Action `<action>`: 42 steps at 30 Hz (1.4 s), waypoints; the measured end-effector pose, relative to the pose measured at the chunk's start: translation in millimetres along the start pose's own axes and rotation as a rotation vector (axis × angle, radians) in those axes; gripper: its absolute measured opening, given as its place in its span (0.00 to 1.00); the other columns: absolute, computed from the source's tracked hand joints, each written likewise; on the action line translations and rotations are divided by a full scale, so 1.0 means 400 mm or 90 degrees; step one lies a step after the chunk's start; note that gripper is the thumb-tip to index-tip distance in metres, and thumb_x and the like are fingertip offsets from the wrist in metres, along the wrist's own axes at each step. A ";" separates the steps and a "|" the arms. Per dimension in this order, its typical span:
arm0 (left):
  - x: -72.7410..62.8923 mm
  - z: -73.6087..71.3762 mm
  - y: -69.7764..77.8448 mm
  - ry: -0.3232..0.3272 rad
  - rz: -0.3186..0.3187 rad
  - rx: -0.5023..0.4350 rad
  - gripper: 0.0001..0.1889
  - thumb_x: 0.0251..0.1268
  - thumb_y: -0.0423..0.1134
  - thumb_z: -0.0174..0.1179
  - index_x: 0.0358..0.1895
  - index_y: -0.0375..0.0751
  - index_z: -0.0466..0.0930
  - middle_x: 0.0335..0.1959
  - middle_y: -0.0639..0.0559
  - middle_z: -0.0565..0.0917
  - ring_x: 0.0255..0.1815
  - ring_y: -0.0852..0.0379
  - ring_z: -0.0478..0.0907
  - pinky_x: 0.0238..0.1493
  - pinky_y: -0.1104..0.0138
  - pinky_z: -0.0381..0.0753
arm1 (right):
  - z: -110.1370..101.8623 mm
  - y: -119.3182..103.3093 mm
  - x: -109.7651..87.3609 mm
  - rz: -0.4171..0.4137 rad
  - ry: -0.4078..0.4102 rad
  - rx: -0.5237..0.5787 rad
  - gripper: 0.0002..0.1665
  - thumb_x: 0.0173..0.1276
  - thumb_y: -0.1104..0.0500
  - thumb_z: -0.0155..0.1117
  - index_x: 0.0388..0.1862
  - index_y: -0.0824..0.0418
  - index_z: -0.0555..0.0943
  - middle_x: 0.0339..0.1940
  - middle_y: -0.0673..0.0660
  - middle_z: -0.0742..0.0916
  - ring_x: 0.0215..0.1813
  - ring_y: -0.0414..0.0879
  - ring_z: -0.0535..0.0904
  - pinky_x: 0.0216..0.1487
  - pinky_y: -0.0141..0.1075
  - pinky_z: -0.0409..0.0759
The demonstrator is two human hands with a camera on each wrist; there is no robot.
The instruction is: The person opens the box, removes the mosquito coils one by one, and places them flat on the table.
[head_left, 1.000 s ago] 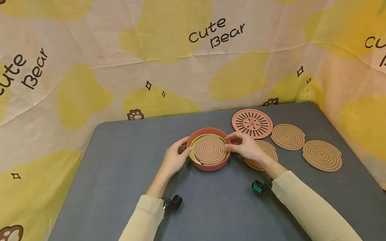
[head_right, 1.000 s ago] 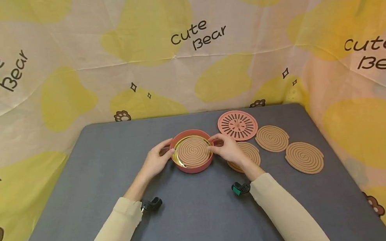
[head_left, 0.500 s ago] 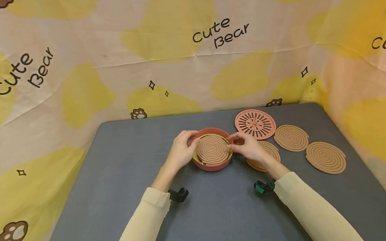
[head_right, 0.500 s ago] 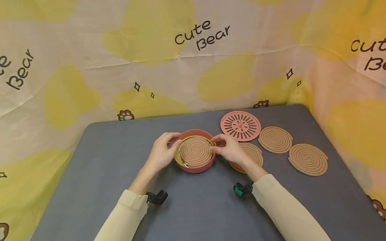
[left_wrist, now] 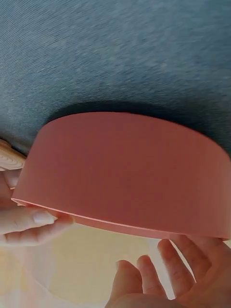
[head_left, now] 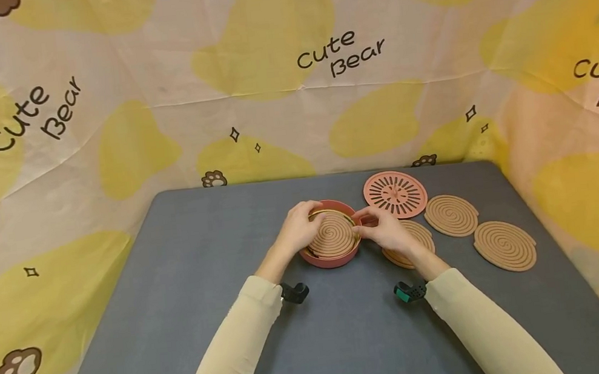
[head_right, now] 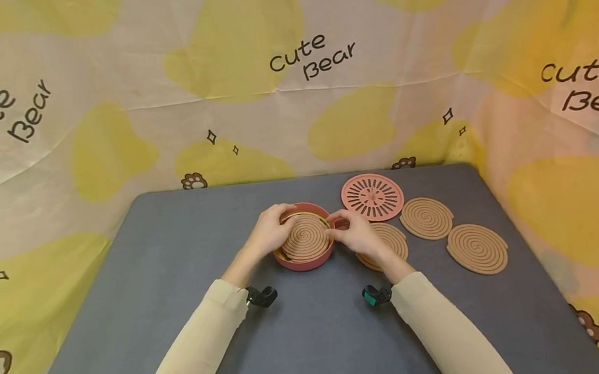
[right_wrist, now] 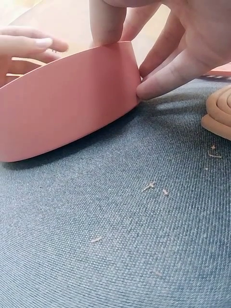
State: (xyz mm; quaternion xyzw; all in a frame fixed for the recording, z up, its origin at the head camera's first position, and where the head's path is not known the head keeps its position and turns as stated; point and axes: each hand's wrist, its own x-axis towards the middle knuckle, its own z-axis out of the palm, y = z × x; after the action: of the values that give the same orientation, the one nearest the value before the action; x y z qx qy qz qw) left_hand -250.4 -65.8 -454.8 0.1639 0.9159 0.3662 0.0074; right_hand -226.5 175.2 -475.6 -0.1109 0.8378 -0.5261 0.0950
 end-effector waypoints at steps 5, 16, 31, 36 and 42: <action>0.016 0.023 0.014 -0.026 -0.028 0.018 0.20 0.77 0.44 0.58 0.65 0.39 0.79 0.63 0.41 0.79 0.68 0.43 0.72 0.68 0.51 0.70 | -0.001 0.004 0.000 -0.002 0.000 0.008 0.24 0.72 0.56 0.69 0.63 0.65 0.79 0.59 0.66 0.83 0.60 0.60 0.80 0.58 0.52 0.80; 0.023 0.046 0.018 -0.036 -0.059 0.044 0.21 0.76 0.43 0.59 0.66 0.37 0.78 0.64 0.40 0.79 0.69 0.42 0.72 0.70 0.51 0.68 | -0.003 -0.016 -0.011 -0.015 -0.010 0.022 0.25 0.74 0.61 0.66 0.64 0.72 0.76 0.60 0.73 0.80 0.61 0.65 0.78 0.59 0.56 0.79; 0.023 0.052 0.014 -0.042 -0.023 0.072 0.20 0.66 0.39 0.67 0.60 0.38 0.82 0.53 0.43 0.84 0.60 0.43 0.75 0.67 0.53 0.68 | -0.003 -0.002 -0.007 -0.020 -0.007 0.018 0.25 0.74 0.59 0.67 0.64 0.71 0.76 0.60 0.72 0.81 0.61 0.64 0.79 0.59 0.54 0.79; 0.019 0.051 0.017 -0.055 -0.039 0.061 0.21 0.66 0.41 0.68 0.61 0.39 0.82 0.55 0.42 0.81 0.60 0.41 0.71 0.62 0.51 0.70 | -0.002 0.005 -0.005 -0.012 -0.003 0.013 0.24 0.73 0.57 0.68 0.63 0.67 0.78 0.59 0.67 0.82 0.60 0.60 0.80 0.58 0.51 0.80; 0.017 0.052 0.020 -0.028 -0.041 0.036 0.20 0.66 0.40 0.70 0.59 0.39 0.83 0.54 0.42 0.78 0.57 0.43 0.72 0.61 0.53 0.72 | -0.001 0.001 -0.004 -0.004 -0.002 0.014 0.24 0.72 0.57 0.69 0.63 0.66 0.79 0.58 0.65 0.83 0.60 0.59 0.80 0.58 0.51 0.80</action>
State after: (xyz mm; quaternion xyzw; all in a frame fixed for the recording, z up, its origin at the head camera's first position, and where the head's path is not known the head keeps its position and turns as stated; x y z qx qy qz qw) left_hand -251.6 -44.6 -464.0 0.1424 0.9305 0.3358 0.0348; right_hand -225.3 176.2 -475.6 -0.1130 0.8314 -0.5355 0.0960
